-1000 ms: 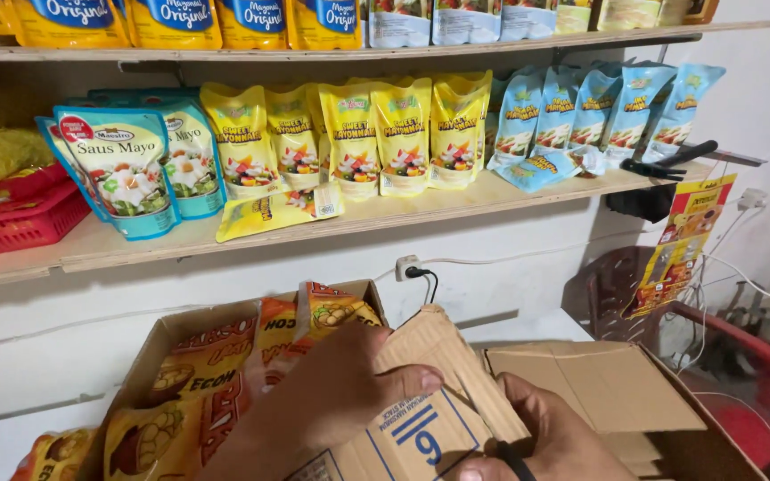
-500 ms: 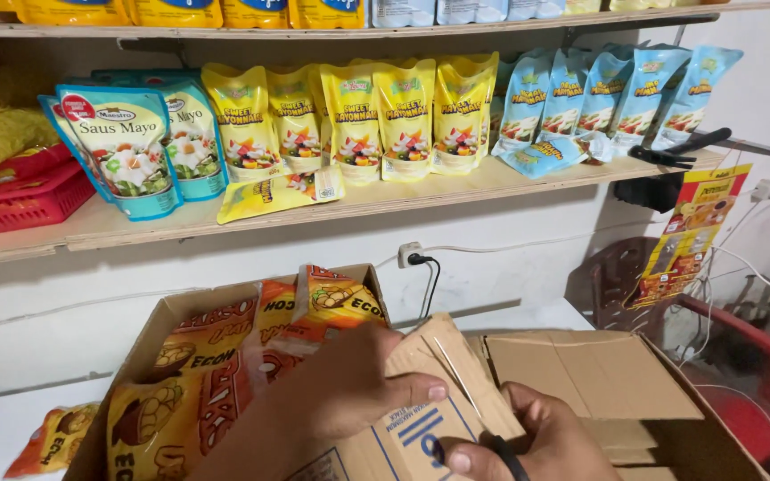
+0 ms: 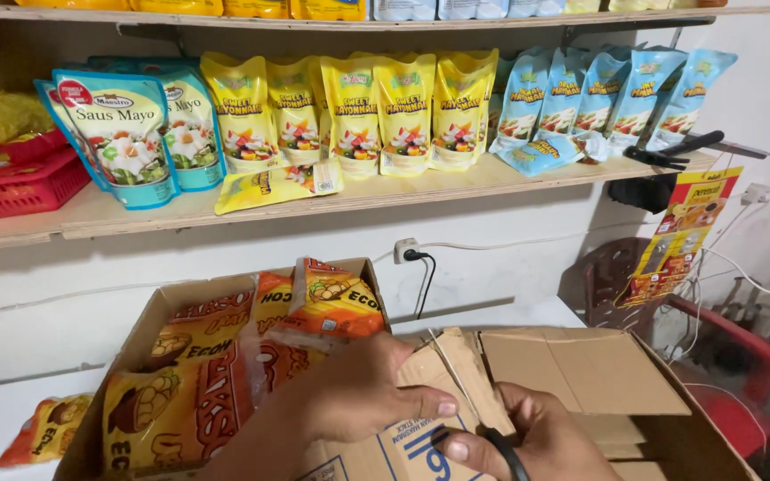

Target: The person uses scissors to cut open a cardboard box and then cuts the cardboard into smaller pieces. The person handles the box flaps and the cut cardboard pieces throughout the task.

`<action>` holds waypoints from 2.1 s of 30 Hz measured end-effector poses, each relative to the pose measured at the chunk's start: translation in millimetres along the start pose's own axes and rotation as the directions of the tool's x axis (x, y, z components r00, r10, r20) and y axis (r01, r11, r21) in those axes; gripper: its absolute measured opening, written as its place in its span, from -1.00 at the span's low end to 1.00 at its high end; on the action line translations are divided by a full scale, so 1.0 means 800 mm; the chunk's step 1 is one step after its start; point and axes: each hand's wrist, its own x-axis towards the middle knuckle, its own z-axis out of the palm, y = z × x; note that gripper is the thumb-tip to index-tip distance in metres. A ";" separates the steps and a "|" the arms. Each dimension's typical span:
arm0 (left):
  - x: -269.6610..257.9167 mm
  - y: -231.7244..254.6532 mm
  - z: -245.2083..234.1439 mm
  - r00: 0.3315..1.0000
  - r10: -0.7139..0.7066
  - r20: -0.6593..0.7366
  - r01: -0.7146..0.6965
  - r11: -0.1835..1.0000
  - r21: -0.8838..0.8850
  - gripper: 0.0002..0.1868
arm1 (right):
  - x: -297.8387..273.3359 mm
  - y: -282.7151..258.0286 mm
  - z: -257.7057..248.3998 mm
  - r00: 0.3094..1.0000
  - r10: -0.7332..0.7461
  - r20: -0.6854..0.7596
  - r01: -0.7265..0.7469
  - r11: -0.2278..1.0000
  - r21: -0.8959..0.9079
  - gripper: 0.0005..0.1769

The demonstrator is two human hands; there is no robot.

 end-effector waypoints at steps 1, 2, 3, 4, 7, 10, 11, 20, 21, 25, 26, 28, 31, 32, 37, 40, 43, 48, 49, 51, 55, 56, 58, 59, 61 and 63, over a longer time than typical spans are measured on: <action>0.002 -0.002 -0.002 1.000 0.004 -0.001 -0.004 1.000 0.004 -0.47 | 0.001 -0.001 -0.003 1.000 -0.005 -0.002 0.005 1.000 0.000 -0.41; 0.002 -0.006 0.000 1.000 0.001 0.006 -0.001 0.999 -0.038 -0.48 | 0.000 0.001 -0.005 1.000 0.000 0.002 0.000 1.000 0.013 -0.42; 0.002 -0.010 0.002 1.000 0.000 0.012 0.001 0.997 -0.080 -0.50 | 0.000 0.004 -0.007 1.000 0.005 0.005 -0.005 1.000 0.027 -0.42; 0.003 -0.016 0.004 1.000 -0.005 0.006 0.005 0.997 -0.083 -0.50 | 0.001 0.001 -0.004 1.000 0.006 0.012 -0.007 1.000 0.025 -0.42; 0.006 -0.023 0.007 0.998 0.026 0.055 -0.017 0.989 -0.149 -0.53 | 0.002 -0.003 0.000 0.997 -0.023 0.073 0.022 1.000 0.012 -0.45; -0.001 -0.020 0.004 0.996 0.038 0.077 -0.026 0.990 -0.142 -0.55 | 0.004 0.000 0.002 0.997 -0.025 0.077 0.023 0.999 0.027 -0.46; -0.002 -0.018 0.001 0.997 0.030 0.071 -0.023 0.995 -0.100 -0.55 | 0.006 0.003 0.002 0.997 -0.043 0.069 0.042 0.999 0.018 -0.48; -0.010 -0.023 -0.002 0.994 -0.094 0.060 0.090 0.994 0.059 -0.54 | 0.020 0.016 0.015 0.992 -0.104 0.067 0.106 0.994 -0.023 -0.56; -0.009 -0.028 -0.004 0.994 -0.099 0.051 0.096 0.993 0.062 -0.53 | 0.022 0.017 0.016 0.991 -0.110 0.070 0.113 0.993 -0.044 -0.57; -0.008 -0.052 -0.001 0.995 0.003 0.099 0.004 0.997 -0.076 -0.56 | 0.027 -0.001 0.034 0.994 -0.068 0.085 0.071 0.997 -0.038 -0.54; -0.008 -0.054 0.001 0.992 0.050 0.116 -0.033 0.989 -0.142 -0.56 | 0.027 -0.007 0.038 0.993 -0.050 0.105 0.050 0.999 -0.004 -0.50; -0.006 -0.061 0.005 0.987 0.097 0.125 -0.069 0.975 -0.210 -0.56 | 0.027 -0.009 0.043 0.991 -0.030 0.130 0.027 0.999 0.025 -0.44; -0.007 -0.068 0.001 0.971 0.187 0.146 -0.123 0.922 -0.367 -0.56 | 0.032 -0.008 0.048 0.994 -0.076 0.079 0.078 0.997 -0.015 -0.43; -0.011 -0.064 -0.006 0.978 0.147 0.145 -0.097 0.947 -0.306 -0.58 | 0.033 -0.012 0.051 0.995 -0.092 0.033 0.092 0.996 -0.012 -0.42; -0.031 -0.031 -0.072 0.997 -0.057 -0.060 0.067 0.978 0.196 -0.53 | 0.057 -0.037 0.048 0.981 -0.048 -0.186 0.056 0.998 0.036 -0.41; -0.029 -0.061 -0.097 0.943 0.050 -0.330 0.131 0.854 0.503 -0.50 | 0.078 -0.038 0.049 0.929 0.065 -0.364 -0.074 0.997 -0.010 -0.41; -0.020 -0.085 -0.107 0.851 0.245 -0.465 0.137 0.752 0.645 -0.50 | 0.087 -0.024 0.047 0.896 0.138 -0.422 -0.157 0.988 -0.010 -0.41; -0.014 -0.123 -0.108 0.565 0.573 -0.594 0.188 0.611 0.769 -0.39 | 0.059 -0.005 0.049 0.921 0.265 -0.286 -0.312 0.941 -0.132 -0.39; -0.009 -0.128 -0.109 0.574 0.571 -0.588 0.179 0.613 0.770 -0.39 | 0.052 0.001 0.046 0.916 0.274 -0.293 -0.321 0.939 -0.124 -0.39; -0.002 -0.135 -0.109 0.456 0.685 -0.569 0.150 0.571 0.807 -0.45 | 0.034 0.010 0.039 0.963 0.250 -0.097 -0.267 0.931 -0.248 -0.34; 0.027 -0.150 -0.128 0.428 0.710 -0.560 0.091 0.582 0.808 -0.49 | -0.002 0.027 0.022 0.999 0.040 0.020 -0.029 0.916 -0.401 -0.20; 0.031 -0.151 -0.133 0.419 0.704 -0.574 0.096 0.594 0.798 -0.50 | -0.012 0.015 0.031 0.997 0.080 0.025 -0.060 0.894 -0.444 -0.10; 0.036 -0.153 -0.143 0.413 0.696 -0.587 0.099 0.606 0.789 -0.52 | -0.025 0.004 0.040 0.992 0.122 0.028 -0.093 0.870 -0.483 0.03; 0.039 -0.154 -0.148 0.410 0.683 -0.605 0.132 0.611 0.780 -0.53 | -0.029 0.006 0.040 0.979 0.200 0.038 -0.153 0.846 -0.510 0.06; 0.049 -0.154 -0.159 0.402 0.678 -0.615 0.154 0.612 0.776 -0.54 | -0.034 0.006 0.038 0.962 0.270 0.035 -0.211 0.819 -0.534 0.10; 0.057 -0.155 -0.160 0.436 0.603 -0.668 0.328 0.585 0.742 -0.59 | -0.042 0.007 0.034 0.961 0.236 0.141 -0.130 0.844 -0.520 0.03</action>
